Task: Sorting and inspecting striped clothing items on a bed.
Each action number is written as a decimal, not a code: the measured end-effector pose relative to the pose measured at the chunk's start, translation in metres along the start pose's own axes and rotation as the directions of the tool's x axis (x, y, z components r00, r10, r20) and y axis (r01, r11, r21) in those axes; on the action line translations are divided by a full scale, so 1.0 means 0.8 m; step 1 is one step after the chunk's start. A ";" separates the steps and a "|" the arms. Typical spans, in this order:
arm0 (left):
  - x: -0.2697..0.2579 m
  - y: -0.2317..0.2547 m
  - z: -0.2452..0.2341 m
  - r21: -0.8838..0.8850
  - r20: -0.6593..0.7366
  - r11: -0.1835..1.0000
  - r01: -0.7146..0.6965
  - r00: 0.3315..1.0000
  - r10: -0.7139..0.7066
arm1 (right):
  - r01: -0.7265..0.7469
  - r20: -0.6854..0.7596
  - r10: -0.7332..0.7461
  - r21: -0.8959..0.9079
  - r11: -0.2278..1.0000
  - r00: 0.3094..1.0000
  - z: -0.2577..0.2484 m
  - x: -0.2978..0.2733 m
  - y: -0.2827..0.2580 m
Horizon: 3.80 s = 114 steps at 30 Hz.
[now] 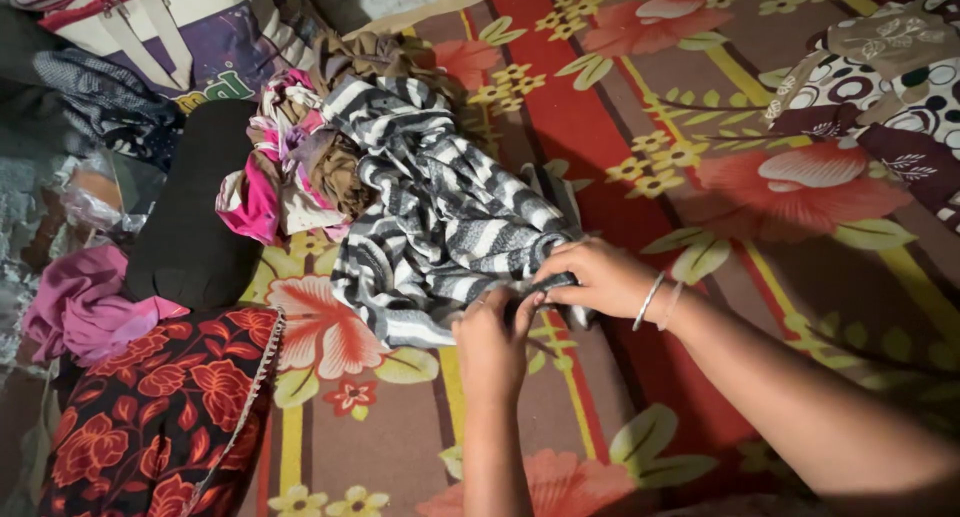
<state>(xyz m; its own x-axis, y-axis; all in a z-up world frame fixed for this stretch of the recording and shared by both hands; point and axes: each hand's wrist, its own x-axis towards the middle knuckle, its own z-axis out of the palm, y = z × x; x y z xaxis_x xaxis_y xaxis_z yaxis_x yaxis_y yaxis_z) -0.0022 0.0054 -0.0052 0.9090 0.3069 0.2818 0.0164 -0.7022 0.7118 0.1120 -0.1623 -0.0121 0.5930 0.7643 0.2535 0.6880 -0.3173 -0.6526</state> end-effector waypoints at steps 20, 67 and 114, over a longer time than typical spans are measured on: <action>-0.026 -0.044 0.003 0.028 -0.139 0.994 0.107 0.985 -0.102 | -0.015 -0.120 0.016 0.014 1.000 0.993 -0.011 0.008 -0.054; -0.035 -0.082 -0.046 0.344 -0.088 0.939 0.007 0.996 0.025 | -0.101 -0.373 0.150 0.147 0.984 0.916 0.009 -0.008 -0.035; -0.041 -0.162 -0.022 -0.457 -0.388 0.831 0.317 0.769 -0.507 | -0.057 -0.329 0.128 0.215 0.975 0.936 0.075 0.054 -0.040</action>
<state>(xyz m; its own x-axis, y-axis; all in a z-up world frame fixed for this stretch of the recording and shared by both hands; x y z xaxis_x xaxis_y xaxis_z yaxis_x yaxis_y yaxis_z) -0.0417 0.0977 -0.0954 0.5293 0.8418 0.1055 0.1115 -0.1923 0.9750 0.0911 -0.0854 -0.0229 0.7803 0.4899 0.3887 0.5466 -0.2324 -0.8045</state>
